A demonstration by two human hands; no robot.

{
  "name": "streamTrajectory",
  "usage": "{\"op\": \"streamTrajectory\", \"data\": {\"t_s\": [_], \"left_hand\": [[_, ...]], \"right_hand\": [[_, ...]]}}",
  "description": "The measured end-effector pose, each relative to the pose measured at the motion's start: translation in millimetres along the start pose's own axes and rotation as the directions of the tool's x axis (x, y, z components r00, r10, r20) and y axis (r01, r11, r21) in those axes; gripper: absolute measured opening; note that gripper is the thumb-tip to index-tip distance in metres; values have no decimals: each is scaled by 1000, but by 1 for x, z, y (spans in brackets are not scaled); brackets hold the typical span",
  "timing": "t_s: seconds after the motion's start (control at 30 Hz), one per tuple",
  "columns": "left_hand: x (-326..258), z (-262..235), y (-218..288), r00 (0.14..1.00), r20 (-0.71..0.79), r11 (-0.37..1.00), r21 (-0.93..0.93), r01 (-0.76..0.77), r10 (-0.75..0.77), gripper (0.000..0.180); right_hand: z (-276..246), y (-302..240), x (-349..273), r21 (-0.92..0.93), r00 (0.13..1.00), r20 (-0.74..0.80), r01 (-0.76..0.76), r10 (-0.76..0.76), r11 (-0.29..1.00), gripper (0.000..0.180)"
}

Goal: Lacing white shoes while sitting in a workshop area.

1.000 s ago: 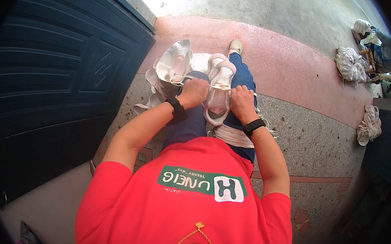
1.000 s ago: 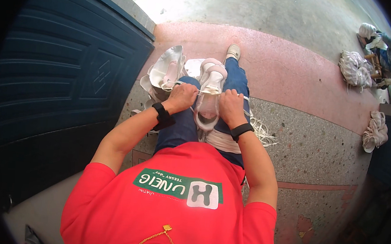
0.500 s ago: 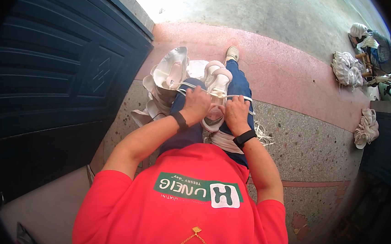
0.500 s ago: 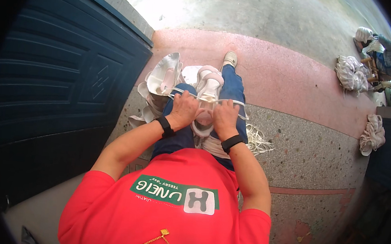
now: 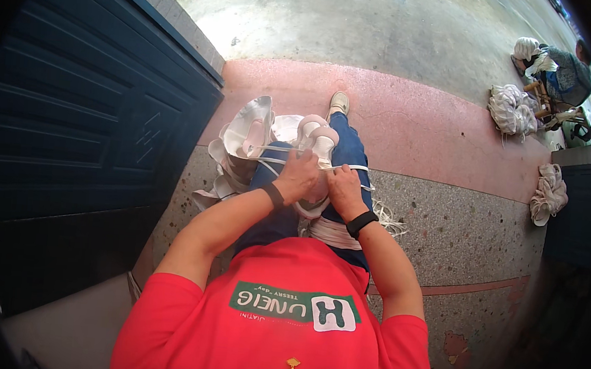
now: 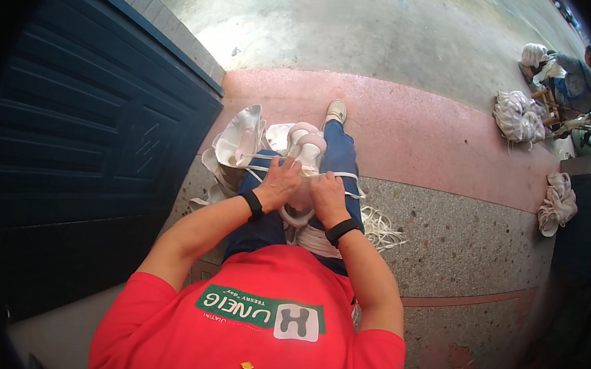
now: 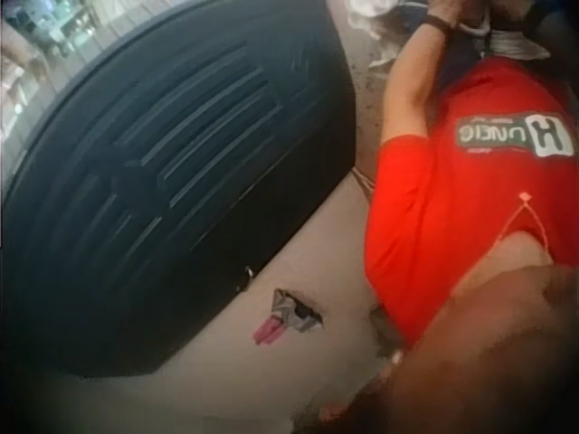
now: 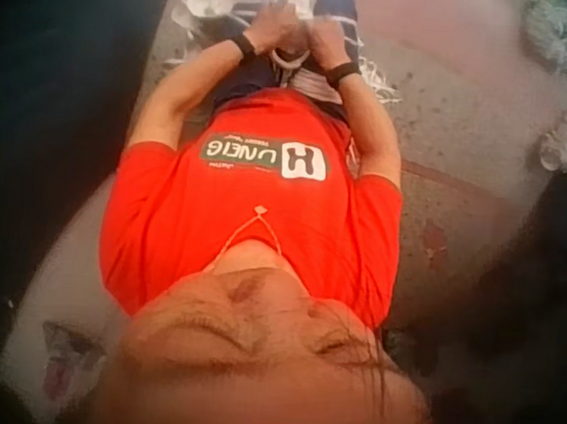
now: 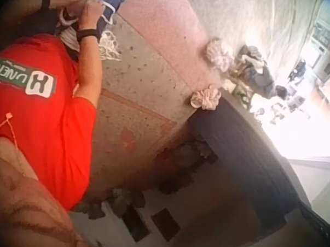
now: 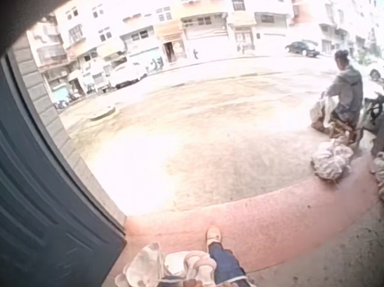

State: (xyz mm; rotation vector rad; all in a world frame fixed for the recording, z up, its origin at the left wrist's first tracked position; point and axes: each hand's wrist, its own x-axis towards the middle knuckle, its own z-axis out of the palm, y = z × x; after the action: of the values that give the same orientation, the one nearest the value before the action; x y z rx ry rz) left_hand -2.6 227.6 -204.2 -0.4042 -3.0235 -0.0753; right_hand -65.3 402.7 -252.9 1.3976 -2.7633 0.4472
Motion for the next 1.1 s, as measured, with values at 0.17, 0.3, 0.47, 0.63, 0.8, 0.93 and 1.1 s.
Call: {"op": "streamTrajectory", "data": {"t_s": [0.17, 0.3, 0.47, 0.63, 0.8, 0.93, 1.1], "left_hand": [[25, -74, -16, 909, -100, 417, -905, 86, -405, 13], [19, -87, -44, 866, 325, -292, -931, 221, -380, 21], [0, -33, -53, 874, 252, 286, -876, 388, -414, 26], [6, -20, -46, 853, 397, 232, -843, 485, -338, 21], [7, 4, -36, 910, 297, 467, -786, 405, -289, 19], [12, 18, -25, 918, 288, 695, -601, 395, -273, 17], [5, 14, -9, 934, 238, 929, -198, 314, -265, 16]], "right_hand": [[1, -7, 4, -131, 998, 58, 8, 0, 991, 11], [-10, -10, 3, -29, 989, -10, 148, -148, 989, 9], [-35, -59, -23, 383, 857, 80, 445, -509, 810, 6], [-8, -39, -24, 241, 921, 229, 259, -314, 935, 4], [7, -37, -6, -146, 916, 264, 348, -303, 926, 8], [11, -45, 1, -225, 928, 256, 328, -270, 917, 10], [2, -43, -8, -152, 936, 202, 321, -288, 935, 9]]}}
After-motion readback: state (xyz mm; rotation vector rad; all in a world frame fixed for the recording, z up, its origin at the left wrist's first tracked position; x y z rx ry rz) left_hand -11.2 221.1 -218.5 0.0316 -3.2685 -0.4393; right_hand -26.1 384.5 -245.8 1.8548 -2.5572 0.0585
